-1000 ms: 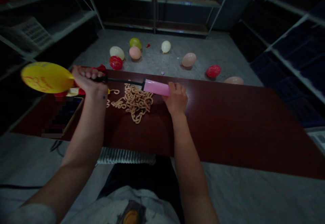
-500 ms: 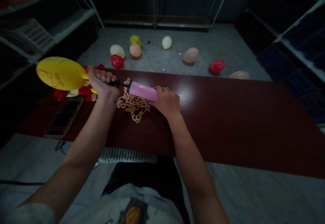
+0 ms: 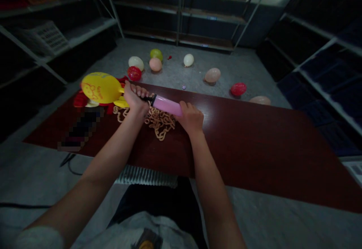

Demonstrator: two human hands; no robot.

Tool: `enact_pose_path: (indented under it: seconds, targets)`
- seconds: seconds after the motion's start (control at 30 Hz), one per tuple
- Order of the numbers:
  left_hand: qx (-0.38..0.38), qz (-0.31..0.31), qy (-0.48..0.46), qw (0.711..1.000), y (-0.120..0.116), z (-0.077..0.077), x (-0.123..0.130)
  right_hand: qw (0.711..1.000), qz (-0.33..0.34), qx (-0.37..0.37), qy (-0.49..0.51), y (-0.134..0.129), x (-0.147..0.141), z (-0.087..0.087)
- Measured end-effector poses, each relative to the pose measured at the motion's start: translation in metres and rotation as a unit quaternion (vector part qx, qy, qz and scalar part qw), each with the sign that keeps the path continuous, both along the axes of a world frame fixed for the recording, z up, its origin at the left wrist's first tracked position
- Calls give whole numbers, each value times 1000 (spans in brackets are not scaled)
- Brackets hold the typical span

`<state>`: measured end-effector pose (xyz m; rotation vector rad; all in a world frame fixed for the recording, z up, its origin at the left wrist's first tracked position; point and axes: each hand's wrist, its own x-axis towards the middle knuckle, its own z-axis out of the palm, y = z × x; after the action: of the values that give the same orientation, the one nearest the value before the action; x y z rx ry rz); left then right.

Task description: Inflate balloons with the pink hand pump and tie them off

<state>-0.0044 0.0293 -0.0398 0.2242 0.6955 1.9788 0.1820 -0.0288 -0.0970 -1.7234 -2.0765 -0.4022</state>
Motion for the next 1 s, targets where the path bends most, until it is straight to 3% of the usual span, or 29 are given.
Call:
enact_pose_path:
  seconds: [0.23,0.6,0.8,1.0]
  targets:
    - [-15,3,-78,997,4,4,-14,996,-16,46,-73,0,12,6]
    - [9,27,-82,996,6,8,-49,994,-46,91,-51,-3,51,12]
    - [11,31,-68,997,0,19,-47,998,-22,40,49,-2,49,7]
    - [5,57,-23,998,-4,20,-41,999,-34,-22,25,-12,40,19]
